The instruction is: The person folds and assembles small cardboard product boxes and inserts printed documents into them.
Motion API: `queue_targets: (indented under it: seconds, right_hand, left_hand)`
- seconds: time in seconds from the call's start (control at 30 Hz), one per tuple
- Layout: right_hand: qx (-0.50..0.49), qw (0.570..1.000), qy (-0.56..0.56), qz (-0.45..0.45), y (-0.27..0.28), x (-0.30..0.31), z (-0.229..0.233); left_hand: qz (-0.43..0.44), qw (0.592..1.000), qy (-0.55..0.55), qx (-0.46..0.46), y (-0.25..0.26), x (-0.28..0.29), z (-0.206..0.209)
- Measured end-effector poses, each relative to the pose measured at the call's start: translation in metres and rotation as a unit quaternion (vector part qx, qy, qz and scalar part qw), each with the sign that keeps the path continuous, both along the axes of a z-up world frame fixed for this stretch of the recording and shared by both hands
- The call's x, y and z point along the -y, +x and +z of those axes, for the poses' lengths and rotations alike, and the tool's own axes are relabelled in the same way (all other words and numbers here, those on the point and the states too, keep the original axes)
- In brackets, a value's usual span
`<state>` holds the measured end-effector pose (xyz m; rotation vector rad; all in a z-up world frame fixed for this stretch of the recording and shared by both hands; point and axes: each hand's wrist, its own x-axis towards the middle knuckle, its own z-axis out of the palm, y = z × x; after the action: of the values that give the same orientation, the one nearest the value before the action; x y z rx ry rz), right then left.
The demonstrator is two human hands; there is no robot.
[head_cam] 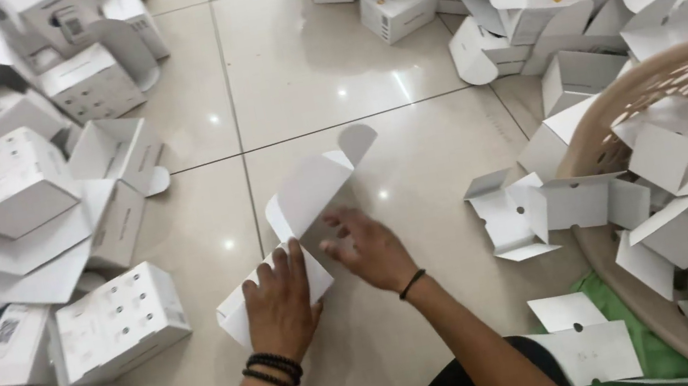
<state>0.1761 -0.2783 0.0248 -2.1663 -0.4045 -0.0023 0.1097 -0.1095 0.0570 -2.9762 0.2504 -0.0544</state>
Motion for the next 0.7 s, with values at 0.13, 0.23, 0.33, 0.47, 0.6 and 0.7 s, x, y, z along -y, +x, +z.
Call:
queue_targets:
  seconds: [0.13,0.23,0.33,0.47,0.6,0.7]
  right_hand:
    - [0.126,0.990,0.016,0.065,-0.042,-0.049,-0.054]
    - [-0.069,0.993,0.097,0.024,-0.055,-0.056,-0.071]
    - [-0.175,0.984,0.001,0.022,-0.072,-0.043,-0.074]
    - [-0.249,0.968,-0.011,-0.022,-0.092,-0.030,-0.081]
    - [-0.192,0.979,-0.030,-0.057,-0.111,-0.025,-0.093]
    - [-0.189,0.980,0.019,-0.060,-0.120,-0.021,-0.097]
  left_hand:
    - [-0.019,0.989,0.044,0.141,-0.055,-0.016,-0.090]
    - [0.013,0.989,-0.115,-0.097,-0.085,-0.007,-0.083]
    - [0.031,0.938,-0.226,-0.262,-0.108,-0.002,-0.046]
    - [-0.039,0.878,-0.370,-0.301,-0.128,0.000,-0.088]
    - [-0.076,0.878,-0.381,-0.281,-0.143,0.006,-0.122]
    - [-0.083,0.882,-0.382,-0.265,-0.152,0.004,-0.103]
